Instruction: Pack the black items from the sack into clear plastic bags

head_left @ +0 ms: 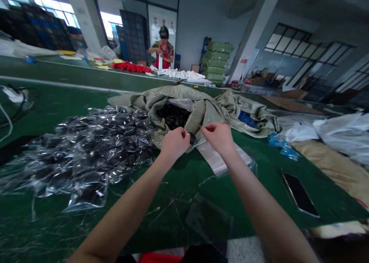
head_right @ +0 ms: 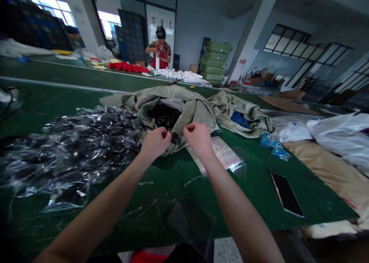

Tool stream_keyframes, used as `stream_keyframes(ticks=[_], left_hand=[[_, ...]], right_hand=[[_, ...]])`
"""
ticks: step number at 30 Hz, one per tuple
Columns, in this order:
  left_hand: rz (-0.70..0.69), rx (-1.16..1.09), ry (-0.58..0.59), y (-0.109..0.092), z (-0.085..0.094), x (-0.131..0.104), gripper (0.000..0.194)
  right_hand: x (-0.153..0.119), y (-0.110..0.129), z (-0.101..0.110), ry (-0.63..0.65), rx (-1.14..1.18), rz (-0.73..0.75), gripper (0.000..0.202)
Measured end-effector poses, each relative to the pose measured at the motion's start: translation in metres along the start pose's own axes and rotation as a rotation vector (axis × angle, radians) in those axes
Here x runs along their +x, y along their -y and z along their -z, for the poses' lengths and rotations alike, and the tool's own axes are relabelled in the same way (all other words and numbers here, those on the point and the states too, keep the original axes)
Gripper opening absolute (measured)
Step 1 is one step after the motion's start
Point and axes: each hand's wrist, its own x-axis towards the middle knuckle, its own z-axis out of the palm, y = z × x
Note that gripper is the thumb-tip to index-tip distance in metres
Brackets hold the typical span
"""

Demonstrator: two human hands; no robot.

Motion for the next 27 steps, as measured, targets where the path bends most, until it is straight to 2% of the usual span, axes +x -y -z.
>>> stream_keyframes(ticks=[8, 11, 15, 18, 25, 27], left_hand=[[0.065, -0.049, -0.102, 0.006, 0.002, -0.005, 0.028], [0.079, -0.056, -0.12, 0.008, 0.003, -0.005, 0.028], [0.072, -0.072, -0.126, 0.009, 0.001, -0.004, 0.026], [0.068, -0.096, -0.116, 0.01, -0.003, -0.003, 0.023], [0.07, -0.154, -0.197, 0.012, -0.019, -0.004, 0.024], [0.078, -0.168, -0.176, 0.014, -0.024, -0.004, 0.024]], right_hand=[[-0.004, 0.008, -0.009, 0.048, -0.036, 0.061, 0.015], [-0.007, 0.006, -0.014, 0.069, 0.002, 0.026, 0.015], [-0.008, 0.004, -0.018, 0.026, 0.069, -0.032, 0.016], [-0.006, 0.003, -0.021, 0.019, 0.076, -0.041, 0.015], [-0.004, 0.003, -0.027, 0.051, 0.061, -0.013, 0.013], [-0.005, 0.002, -0.028, 0.066, 0.068, -0.015, 0.013]])
